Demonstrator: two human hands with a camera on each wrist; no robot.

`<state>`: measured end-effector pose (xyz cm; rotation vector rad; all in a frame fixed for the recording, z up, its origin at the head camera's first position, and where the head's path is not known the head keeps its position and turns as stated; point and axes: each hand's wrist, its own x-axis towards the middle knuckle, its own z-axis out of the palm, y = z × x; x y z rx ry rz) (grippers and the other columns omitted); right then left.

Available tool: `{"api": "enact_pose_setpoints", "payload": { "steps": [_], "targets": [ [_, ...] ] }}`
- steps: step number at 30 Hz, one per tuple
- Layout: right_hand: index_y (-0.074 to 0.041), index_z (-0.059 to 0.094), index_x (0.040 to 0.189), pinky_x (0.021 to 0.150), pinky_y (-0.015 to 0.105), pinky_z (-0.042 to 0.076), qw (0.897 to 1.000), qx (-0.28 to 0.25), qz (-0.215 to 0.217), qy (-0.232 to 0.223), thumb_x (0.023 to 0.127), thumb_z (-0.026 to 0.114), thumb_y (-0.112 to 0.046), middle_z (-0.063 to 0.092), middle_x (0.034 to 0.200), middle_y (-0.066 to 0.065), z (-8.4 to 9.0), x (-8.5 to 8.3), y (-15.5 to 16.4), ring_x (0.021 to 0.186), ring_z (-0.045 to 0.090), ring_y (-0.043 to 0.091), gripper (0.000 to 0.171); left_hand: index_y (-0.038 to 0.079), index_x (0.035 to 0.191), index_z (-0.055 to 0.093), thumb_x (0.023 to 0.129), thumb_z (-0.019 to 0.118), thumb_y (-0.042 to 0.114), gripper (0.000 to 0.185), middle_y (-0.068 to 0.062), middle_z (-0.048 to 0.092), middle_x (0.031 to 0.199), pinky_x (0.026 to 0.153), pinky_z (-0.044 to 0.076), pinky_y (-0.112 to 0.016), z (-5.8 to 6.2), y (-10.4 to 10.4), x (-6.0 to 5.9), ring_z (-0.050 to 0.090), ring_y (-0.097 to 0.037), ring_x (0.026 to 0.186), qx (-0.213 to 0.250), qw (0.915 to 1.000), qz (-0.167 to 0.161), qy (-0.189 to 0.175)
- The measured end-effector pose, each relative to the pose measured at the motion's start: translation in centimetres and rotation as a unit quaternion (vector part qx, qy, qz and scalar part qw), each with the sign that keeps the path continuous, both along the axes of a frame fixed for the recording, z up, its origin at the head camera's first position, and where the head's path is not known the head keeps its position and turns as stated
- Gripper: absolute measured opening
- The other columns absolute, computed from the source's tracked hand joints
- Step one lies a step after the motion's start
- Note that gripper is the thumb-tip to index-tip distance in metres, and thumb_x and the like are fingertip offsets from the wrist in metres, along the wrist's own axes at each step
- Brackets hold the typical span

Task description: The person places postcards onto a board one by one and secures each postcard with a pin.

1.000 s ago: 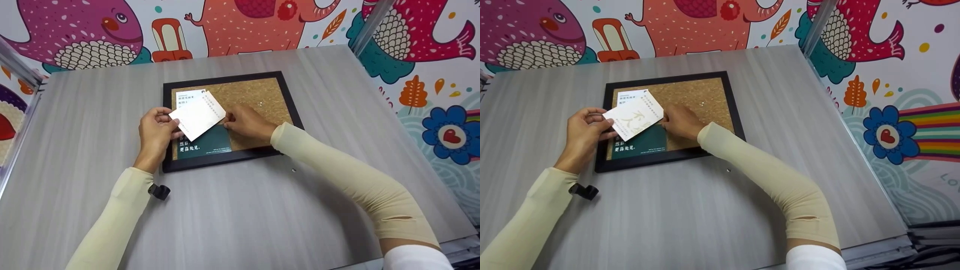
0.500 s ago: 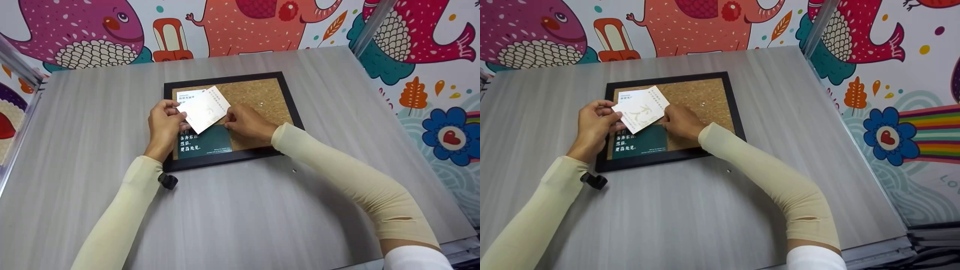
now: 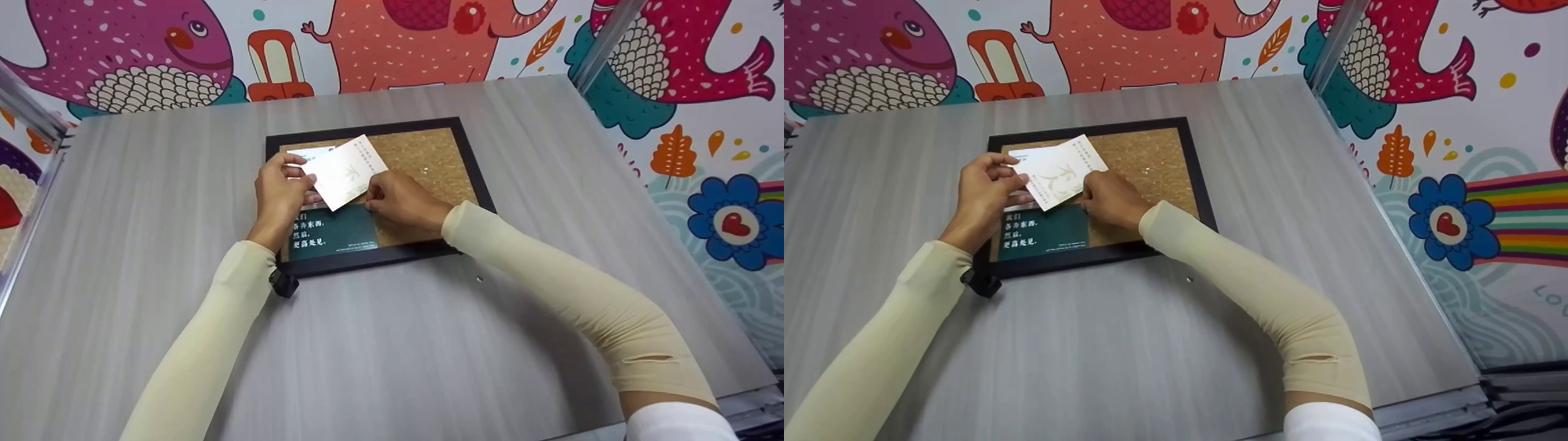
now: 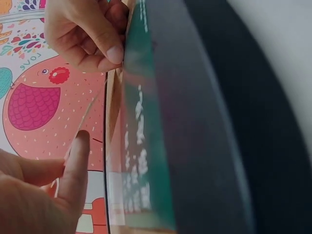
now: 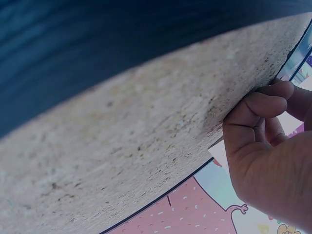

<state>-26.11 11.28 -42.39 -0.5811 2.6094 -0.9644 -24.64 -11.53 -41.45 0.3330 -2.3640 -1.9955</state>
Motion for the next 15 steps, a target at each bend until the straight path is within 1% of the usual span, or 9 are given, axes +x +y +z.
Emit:
{"api": "enact_pose_setpoints", "payload": {
  "steps": [7,9,15],
  "targets": [
    [-0.005,0.073,0.104,0.075,0.028,0.05,1.0,-0.002,-0.003,-0.017,0.107,0.074,-0.011,0.074,0.104,0.008,0.1,0.1,0.0,0.091,0.062,0.017,0.007,-0.003,0.133,0.064,0.1,0.072,-0.011,0.036,-0.012,0.06,0.105,0.068,0.065,-0.029,-0.2,0.8,-0.7,0.071,-0.014,0.069,0.004,0.9999,-0.007,0.006],
    [-0.004,0.073,0.104,0.076,0.028,0.05,1.0,-0.005,-0.002,-0.014,0.107,0.074,-0.011,0.074,0.103,0.008,0.2,0.2,0.0,0.091,0.063,0.018,0.007,-0.003,0.134,0.064,0.1,0.072,-0.011,0.036,-0.012,0.059,0.105,0.068,0.065,-0.028,-0.2,1.1,-0.9,0.071,-0.014,0.069,0.001,0.9999,-0.007,0.009],
    [-0.001,0.075,0.102,0.075,0.028,0.05,1.0,-0.001,0.011,0.017,0.106,0.074,-0.009,0.077,0.099,0.01,0.1,0.1,0.0,0.087,0.063,0.017,0.009,-0.003,0.132,0.065,0.099,0.072,-0.013,0.035,-0.012,0.059,0.105,0.069,0.066,-0.031,-0.1,1.8,-1.5,0.07,-0.016,0.072,0.011,0.9997,-0.009,0.02]
  ]
}}
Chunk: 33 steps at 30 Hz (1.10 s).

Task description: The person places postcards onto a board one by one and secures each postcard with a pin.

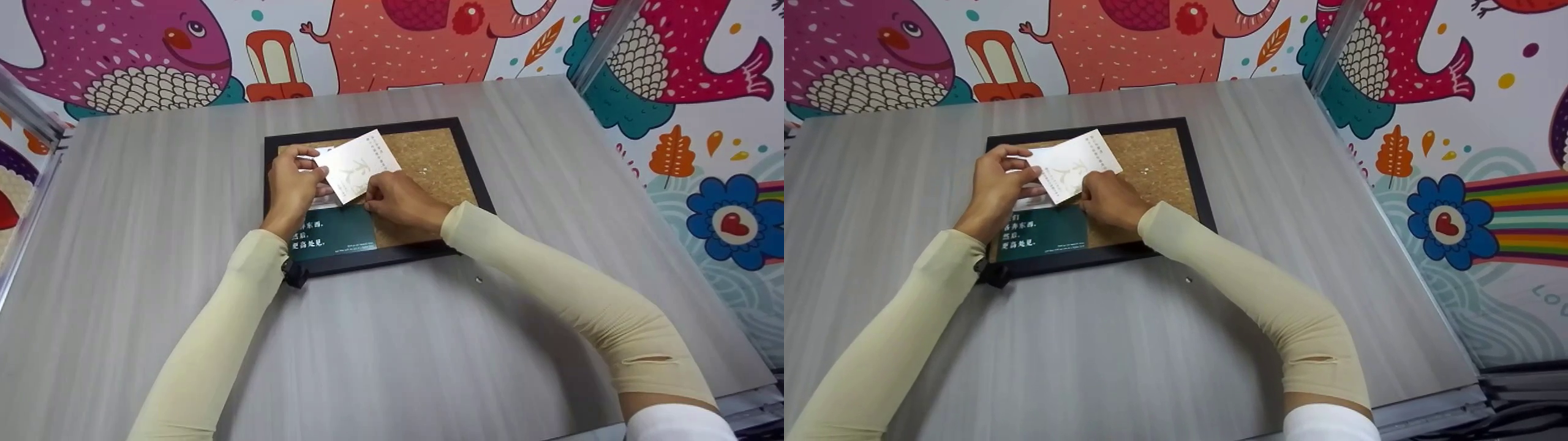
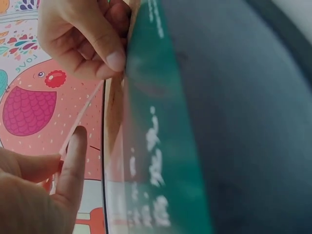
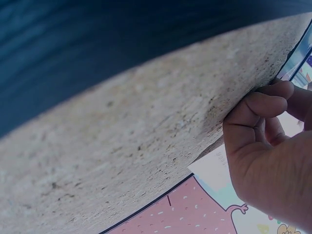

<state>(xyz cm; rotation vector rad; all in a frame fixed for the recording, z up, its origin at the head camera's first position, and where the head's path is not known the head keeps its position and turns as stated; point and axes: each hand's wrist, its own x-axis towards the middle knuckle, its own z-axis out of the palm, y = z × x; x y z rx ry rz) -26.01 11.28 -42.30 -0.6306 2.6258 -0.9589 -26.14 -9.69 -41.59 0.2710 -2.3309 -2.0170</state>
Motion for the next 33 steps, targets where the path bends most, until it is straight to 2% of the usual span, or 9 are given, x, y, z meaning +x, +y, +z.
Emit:
{"api": "enact_pose_setpoints", "payload": {
  "steps": [10,19,24,33],
  "targets": [
    [-0.001,0.075,0.106,0.076,0.028,0.051,1.0,0.004,-0.001,-0.003,0.106,0.074,-0.009,0.076,0.101,0.01,0.0,0.0,0.1,0.087,0.064,0.017,0.008,0.002,0.13,0.067,0.1,0.072,-0.011,0.033,-0.012,0.06,0.107,0.067,0.064,-0.028,0.1,0.9,-1.0,0.07,-0.014,0.068,-0.022,0.9997,-0.007,0.005],
    [-0.001,0.075,0.105,0.074,0.028,0.051,1.0,0.003,0.001,-0.004,0.106,0.073,-0.009,0.076,0.1,0.01,0.1,0.0,0.0,0.086,0.064,0.017,0.009,0.005,0.129,0.068,0.1,0.073,-0.009,0.032,-0.013,0.061,0.109,0.067,0.065,-0.03,-0.1,1.3,-1.5,0.069,-0.015,0.066,-0.021,0.9996,-0.017,0.003],
    [-0.001,0.076,0.106,0.077,0.029,0.052,1.0,0.007,0.004,-0.002,0.106,0.073,-0.009,0.077,0.102,0.011,0.2,-0.1,0.0,0.087,0.064,0.018,0.009,0.004,0.129,0.069,0.1,0.072,-0.01,0.032,-0.011,0.061,0.108,0.067,0.065,-0.031,-0.3,1.5,-1.9,0.068,-0.016,0.067,-0.016,0.9997,-0.02,0.005],
    [0.002,0.078,0.107,0.076,0.029,0.052,1.0,0.007,0.013,0.007,0.105,0.074,-0.007,0.08,0.101,0.012,-0.1,-0.3,-0.1,0.085,0.065,0.016,0.01,0.003,0.129,0.071,0.1,0.071,-0.011,0.032,-0.01,0.061,0.106,0.067,0.064,-0.029,-0.5,1.9,-2.6,0.068,-0.017,0.074,-0.045,0.9989,-0.013,0.001]
  ]
}}
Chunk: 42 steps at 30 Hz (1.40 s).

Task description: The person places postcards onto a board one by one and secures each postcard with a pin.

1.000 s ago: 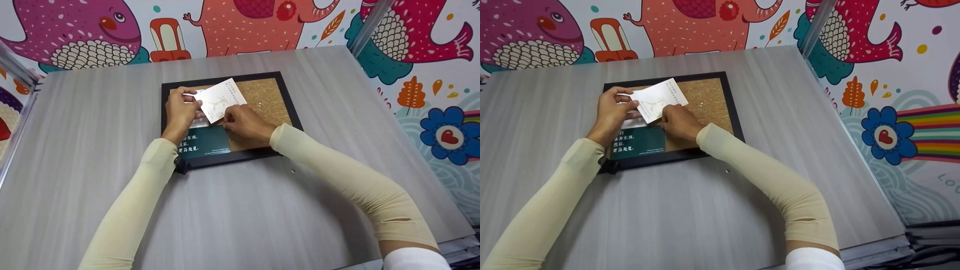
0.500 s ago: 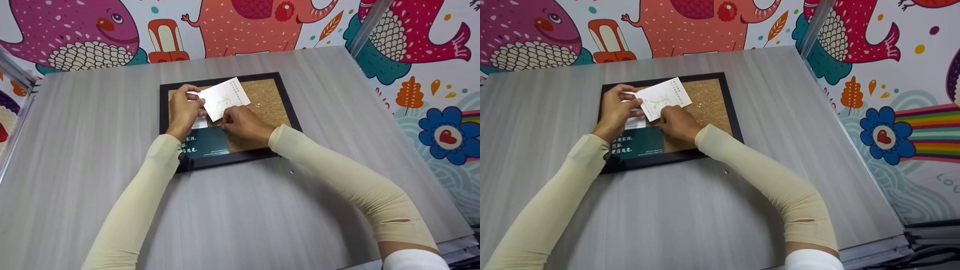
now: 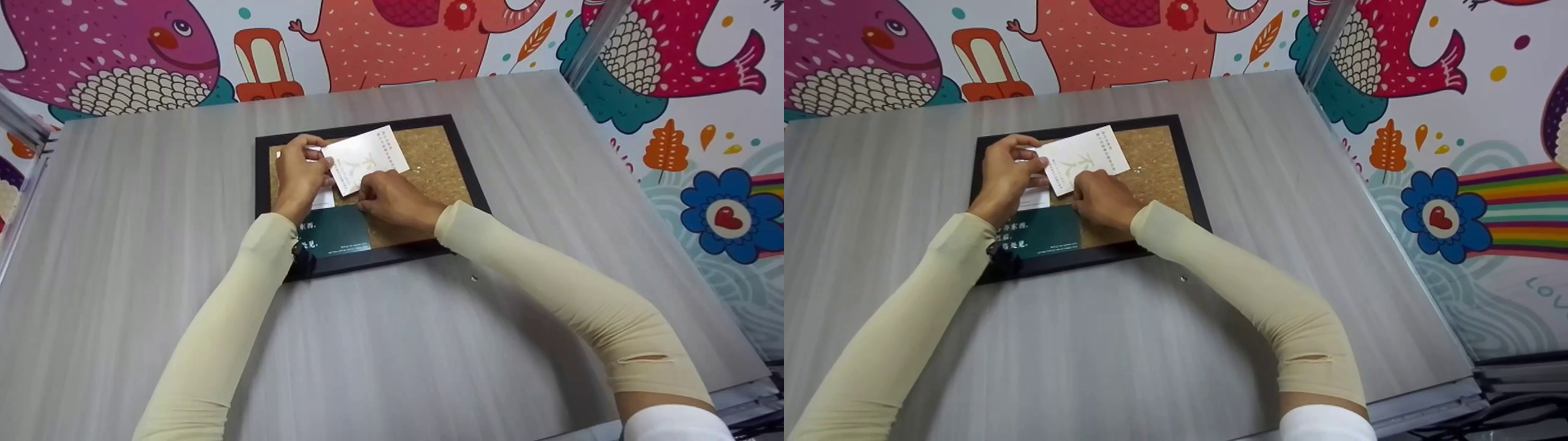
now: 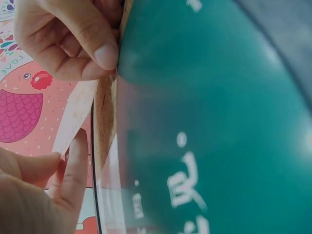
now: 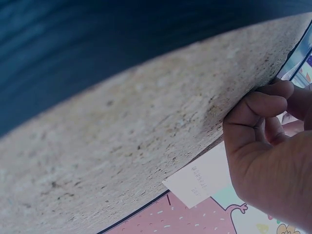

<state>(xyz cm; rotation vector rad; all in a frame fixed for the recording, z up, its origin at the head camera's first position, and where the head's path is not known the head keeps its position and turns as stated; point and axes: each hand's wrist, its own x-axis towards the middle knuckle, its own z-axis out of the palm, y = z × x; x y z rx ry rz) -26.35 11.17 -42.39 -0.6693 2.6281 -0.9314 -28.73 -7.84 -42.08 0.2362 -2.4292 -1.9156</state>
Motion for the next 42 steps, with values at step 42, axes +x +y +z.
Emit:
{"api": "enact_pose_setpoints", "payload": {
  "steps": [42],
  "targets": [
    [-0.003,0.079,0.108,0.072,0.028,0.052,1.0,0.0,-0.005,-0.01,0.106,0.073,-0.01,0.078,0.097,0.007,0.1,0.2,0.1,0.082,0.064,0.016,0.009,-0.002,0.132,0.076,0.099,0.059,-0.003,0.037,-0.021,0.076,0.129,0.103,0.057,-0.047,-6.6,-0.6,-9.4,0.071,-0.031,0.118,-0.285,0.9521,-0.088,0.067]
  ]
}}
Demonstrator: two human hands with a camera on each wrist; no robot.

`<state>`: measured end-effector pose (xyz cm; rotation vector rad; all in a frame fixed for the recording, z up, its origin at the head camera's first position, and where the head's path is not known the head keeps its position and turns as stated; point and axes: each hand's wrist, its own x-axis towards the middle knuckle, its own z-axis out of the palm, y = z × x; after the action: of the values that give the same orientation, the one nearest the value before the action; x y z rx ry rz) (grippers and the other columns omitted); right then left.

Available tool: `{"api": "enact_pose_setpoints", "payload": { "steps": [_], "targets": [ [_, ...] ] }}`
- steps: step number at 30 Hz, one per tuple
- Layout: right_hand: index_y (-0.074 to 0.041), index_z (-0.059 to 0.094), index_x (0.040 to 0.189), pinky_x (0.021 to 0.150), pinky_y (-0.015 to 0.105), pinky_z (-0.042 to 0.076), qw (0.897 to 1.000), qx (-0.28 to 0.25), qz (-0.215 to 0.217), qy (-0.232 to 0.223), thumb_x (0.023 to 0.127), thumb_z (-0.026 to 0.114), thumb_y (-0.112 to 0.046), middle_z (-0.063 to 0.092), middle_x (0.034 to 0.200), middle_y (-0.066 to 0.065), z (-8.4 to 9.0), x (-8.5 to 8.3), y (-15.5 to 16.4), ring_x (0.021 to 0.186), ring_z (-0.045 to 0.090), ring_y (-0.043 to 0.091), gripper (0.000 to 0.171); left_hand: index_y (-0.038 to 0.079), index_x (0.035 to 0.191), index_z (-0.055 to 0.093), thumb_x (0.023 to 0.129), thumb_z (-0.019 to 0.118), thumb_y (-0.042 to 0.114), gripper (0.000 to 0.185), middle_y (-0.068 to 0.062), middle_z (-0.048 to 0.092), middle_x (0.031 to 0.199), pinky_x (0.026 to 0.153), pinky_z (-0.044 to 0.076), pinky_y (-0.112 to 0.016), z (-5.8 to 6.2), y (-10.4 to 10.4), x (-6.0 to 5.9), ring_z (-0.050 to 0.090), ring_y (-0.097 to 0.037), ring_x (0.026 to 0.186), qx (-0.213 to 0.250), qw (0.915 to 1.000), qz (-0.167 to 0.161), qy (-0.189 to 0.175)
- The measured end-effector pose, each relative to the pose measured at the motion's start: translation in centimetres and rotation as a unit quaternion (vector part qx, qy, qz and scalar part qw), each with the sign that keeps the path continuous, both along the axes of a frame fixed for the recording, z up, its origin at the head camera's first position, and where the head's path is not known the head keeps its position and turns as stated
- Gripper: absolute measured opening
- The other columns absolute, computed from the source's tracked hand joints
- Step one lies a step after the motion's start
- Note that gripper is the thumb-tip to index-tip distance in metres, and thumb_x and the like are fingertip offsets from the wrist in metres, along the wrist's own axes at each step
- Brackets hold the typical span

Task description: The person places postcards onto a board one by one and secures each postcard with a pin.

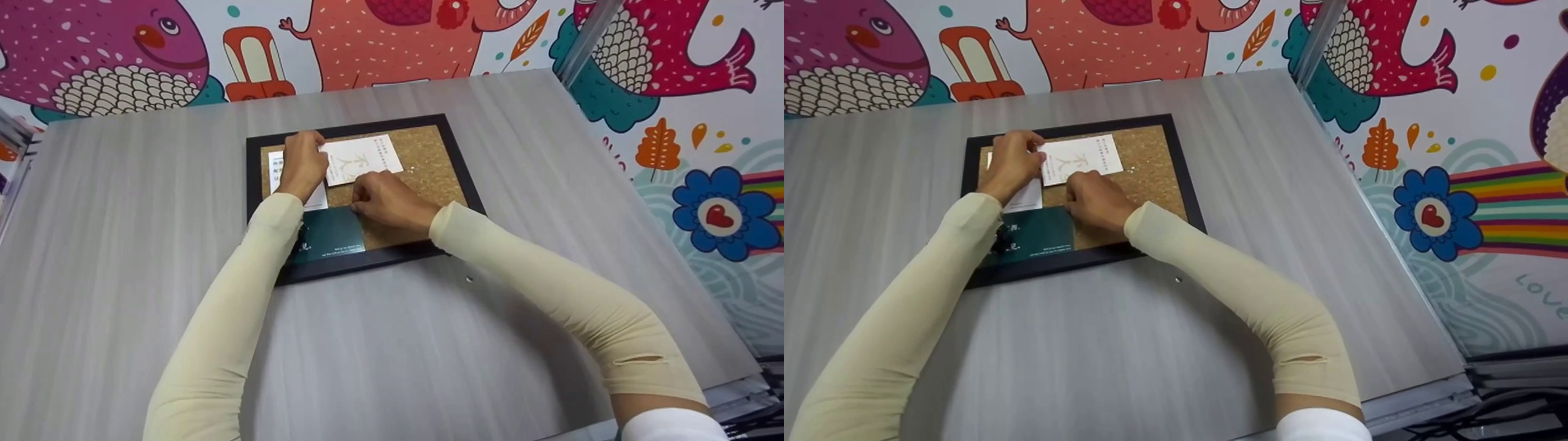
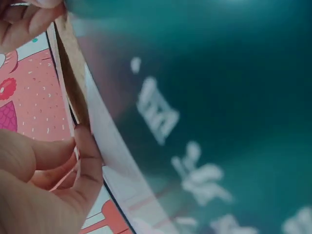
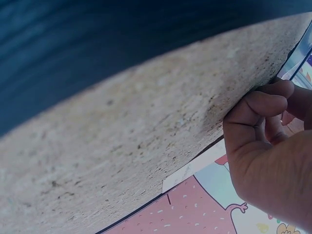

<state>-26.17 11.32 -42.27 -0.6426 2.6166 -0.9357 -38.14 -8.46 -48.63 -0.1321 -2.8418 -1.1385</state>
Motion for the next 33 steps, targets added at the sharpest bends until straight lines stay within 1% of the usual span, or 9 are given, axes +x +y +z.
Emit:
{"api": "enact_pose_setpoints", "payload": {
  "steps": [3,8,13,16,19,22,26,30,33],
  "targets": [
    [-0.003,0.078,0.108,0.073,0.028,0.052,1.0,0.003,0.001,0.002,0.106,0.073,-0.01,0.078,0.098,0.007,0.0,0.0,0.0,0.083,0.065,0.016,0.009,-0.001,0.133,0.075,0.101,0.057,-0.002,0.037,-0.02,0.072,0.138,0.104,0.057,-0.047,-0.3,0.1,-0.3,0.069,-0.03,0.122,-0.012,0.9999,-0.006,-0.005],
    [-0.004,0.079,0.109,0.075,0.029,0.053,1.0,0.002,0.0,0.001,0.106,0.073,-0.01,0.077,0.099,0.006,0.0,0.1,0.0,0.084,0.065,0.016,0.009,-0.002,0.105,0.073,0.101,0.054,-0.001,0.019,-0.018,0.064,0.116,0.078,0.051,-0.045,-0.2,0.4,-0.1,0.06,-0.029,0.097,-0.038,0.9992,-0.013,0.0],
    [-0.003,0.079,0.107,0.074,0.028,0.052,1.0,0.0,0.002,0.006,0.106,0.072,-0.01,0.078,0.097,0.007,0.0,0.1,-0.1,0.083,0.064,0.015,0.009,0.004,0.082,0.057,0.098,0.052,-0.004,0.018,-0.013,0.055,0.103,0.067,0.041,-0.041,0.4,0.7,0.5,0.048,-0.025,0.086,-0.045,0.9987,-0.018,0.014],
    [-0.002,0.08,0.106,0.073,0.027,0.052,1.0,-0.003,0.004,0.007,0.106,0.072,-0.009,0.078,0.096,0.008,0.0,0.1,-0.1,0.082,0.064,0.015,0.01,0.004,0.084,0.058,0.096,0.052,-0.005,0.017,-0.016,0.057,0.106,0.068,0.041,-0.042,0.8,0.8,0.9,0.049,-0.027,0.087,-0.035,0.9989,-0.029,0.013],
    [-0.002,0.08,0.107,0.074,0.028,0.053,1.0,-0.008,0.003,0.004,0.106,0.072,-0.008,0.078,0.097,0.008,0.1,0.2,0.0,0.082,0.065,0.015,0.01,-0.003,0.105,0.072,0.097,0.056,-0.004,0.018,-0.021,0.062,0.117,0.08,0.051,-0.045,0.8,0.7,1.0,0.057,-0.031,0.101,-0.03,0.9985,-0.044,0.014],
    [-0.002,0.079,0.109,0.075,0.029,0.054,1.0,-0.007,0.003,0.003,0.107,0.071,-0.009,0.078,0.098,0.008,0.1,0.2,0.0,0.083,0.066,0.016,0.011,-0.008,0.117,0.074,0.095,0.06,-0.003,0.027,-0.024,0.065,0.121,0.088,0.053,-0.048,-0.2,0.4,0.7,0.059,-0.033,0.108,-0.039,0.9967,-0.066,0.025],
    [-0.002,0.079,0.109,0.076,0.029,0.055,1.0,-0.001,0.002,0.004,0.107,0.071,-0.009,0.078,0.099,0.008,0.1,0.2,0.0,0.084,0.066,0.016,0.011,-0.006,0.107,0.074,0.093,0.063,-0.002,0.018,-0.021,0.062,0.11,0.081,0.051,-0.045,-0.7,0.3,1.1,0.057,-0.031,0.099,-0.06,0.9939,-0.088,0.029],
    [-0.002,0.079,0.109,0.076,0.029,0.055,1.0,0.004,-0.002,0.005,0.107,0.072,-0.01,0.078,0.098,0.008,0.0,0.1,-0.1,0.083,0.066,0.017,0.011,-0.005,0.091,0.072,0.094,0.066,-0.001,0.008,-0.018,0.059,0.097,0.075,0.045,-0.042,0.0,0.5,2.5,0.054,-0.031,0.093,-0.077,0.9923,-0.092,0.032],
    [-0.002,0.079,0.108,0.075,0.03,0.055,1.0,0.005,-0.003,0.005,0.106,0.072,-0.01,0.078,0.097,0.009,0.0,0.1,-0.1,0.083,0.066,0.017,0.011,-0.004,0.08,0.068,0.094,0.068,0.0,0.014,-0.02,0.059,0.097,0.08,0.044,-0.043,1.2,0.5,3.7,0.054,-0.034,0.099,-0.079,0.9917,-0.098,0.026]
  ]
}}
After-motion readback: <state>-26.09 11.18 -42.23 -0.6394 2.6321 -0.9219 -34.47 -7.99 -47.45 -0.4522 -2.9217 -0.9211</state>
